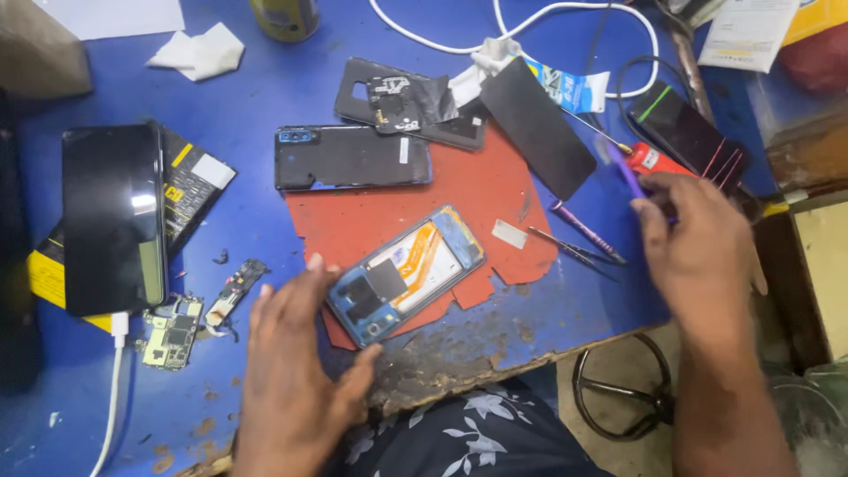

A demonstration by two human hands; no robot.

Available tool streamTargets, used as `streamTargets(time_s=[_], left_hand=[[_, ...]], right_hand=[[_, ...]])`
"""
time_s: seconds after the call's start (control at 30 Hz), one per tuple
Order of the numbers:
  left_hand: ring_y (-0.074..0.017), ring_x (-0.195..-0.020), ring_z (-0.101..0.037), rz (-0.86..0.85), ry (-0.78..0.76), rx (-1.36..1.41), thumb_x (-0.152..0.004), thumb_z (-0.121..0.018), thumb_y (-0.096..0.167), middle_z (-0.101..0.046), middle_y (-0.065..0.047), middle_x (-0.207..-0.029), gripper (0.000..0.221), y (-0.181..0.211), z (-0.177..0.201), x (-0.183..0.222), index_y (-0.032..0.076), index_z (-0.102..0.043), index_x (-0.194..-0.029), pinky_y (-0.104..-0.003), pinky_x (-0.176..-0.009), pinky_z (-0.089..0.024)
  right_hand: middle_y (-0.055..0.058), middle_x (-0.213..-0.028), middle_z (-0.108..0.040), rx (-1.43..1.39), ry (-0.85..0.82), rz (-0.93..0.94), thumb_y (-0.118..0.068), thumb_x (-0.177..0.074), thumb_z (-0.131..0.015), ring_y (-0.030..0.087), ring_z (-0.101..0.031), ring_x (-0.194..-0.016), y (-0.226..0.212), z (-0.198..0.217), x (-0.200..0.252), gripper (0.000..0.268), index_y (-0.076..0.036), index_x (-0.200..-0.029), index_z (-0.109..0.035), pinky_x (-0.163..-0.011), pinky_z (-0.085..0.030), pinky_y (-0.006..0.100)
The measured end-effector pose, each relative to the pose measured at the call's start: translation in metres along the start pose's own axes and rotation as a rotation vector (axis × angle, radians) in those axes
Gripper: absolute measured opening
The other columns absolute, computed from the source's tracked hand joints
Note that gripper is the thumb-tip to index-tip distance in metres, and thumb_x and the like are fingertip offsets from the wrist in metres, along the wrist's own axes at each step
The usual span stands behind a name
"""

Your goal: The person uses a red screwdriver to remove screws from the back of a disassembled smartphone. They then use a purple toothbrush to clean the interior edges and components of the phone. The person continues to use the screwdriver to remove additional screws from the device.

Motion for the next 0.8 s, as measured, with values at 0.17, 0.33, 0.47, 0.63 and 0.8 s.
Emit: streamTargets(time_s=[0.17,0.33,0.47,0.63,0.8], left_hand=[[-0.0381,-0.135,-0.053,-0.062,-0.082,0.030,-0.070,-0.082,0.010,-0.061,-0.014,-0.138,0.095,-0.012,0.017,-0.011,0.002,-0.035,-0.151,-0.055,-0.120,-0.029],[-0.0413,-0.138,-0.050,-0.055,0.049,-0.069,-0.079,-0.076,0.008,-0.055,-0.023,-0.144,0.078,0.000,0.022,-0.011,0.001,-0.042,-0.149,-0.052,-0.120,-0.033],[-0.0394,-0.139,-0.049,-0.202,-0.015,-0.043,-0.085,-0.076,0.014,-0.055,-0.022,-0.144,0.072,0.026,0.014,-0.016,-0.001,-0.043,-0.147,-0.053,-0.121,-0.032],[-0.0388,-0.133,-0.049,-0.316,-0.180,-0.092,-0.080,-0.079,0.021,-0.056,-0.022,-0.138,0.075,0.045,-0.014,-0.042,-0.002,-0.046,-0.143,-0.058,-0.114,-0.031],[-0.0354,-0.124,-0.054,-0.308,-0.244,-0.112,-0.078,-0.079,0.021,-0.060,-0.017,-0.128,0.074,0.044,-0.007,-0.044,0.000,-0.048,-0.141,-0.058,-0.115,-0.033]], right_hand=[[0.013,-0.102,-0.071,-0.002,0.018,0.207,-0.013,-0.094,-0.079,0.032,-0.068,-0.094,-0.019,-0.013,0.006,0.016,-0.005,-0.106,-0.073,-0.085,-0.054,0.044],[0.009,-0.097,-0.070,0.046,-0.104,0.176,-0.020,-0.099,-0.079,0.029,-0.067,-0.093,-0.025,-0.019,-0.001,0.012,-0.009,-0.102,-0.076,-0.080,-0.054,0.041],[0.007,-0.098,-0.071,0.085,-0.123,0.199,-0.022,-0.091,-0.079,0.030,-0.067,-0.093,-0.038,-0.019,0.002,0.017,-0.009,-0.101,-0.076,-0.077,-0.054,0.043],[0.007,-0.098,-0.072,0.054,-0.053,0.145,-0.016,-0.095,-0.078,0.025,-0.070,-0.088,-0.050,-0.012,-0.001,0.013,-0.007,-0.104,-0.073,-0.074,-0.054,0.039],[0.013,-0.115,-0.068,-0.876,0.053,0.089,0.005,-0.113,-0.064,0.024,-0.073,-0.106,-0.057,-0.009,0.004,0.033,-0.009,-0.135,-0.043,-0.097,-0.063,0.035]])
Point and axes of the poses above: each hand's wrist, its own x-axis away from the middle knuckle, its own z-axis out of the back of the hand, y = z × x, the point moved 5 cm from there along -x, towards the middle knuckle
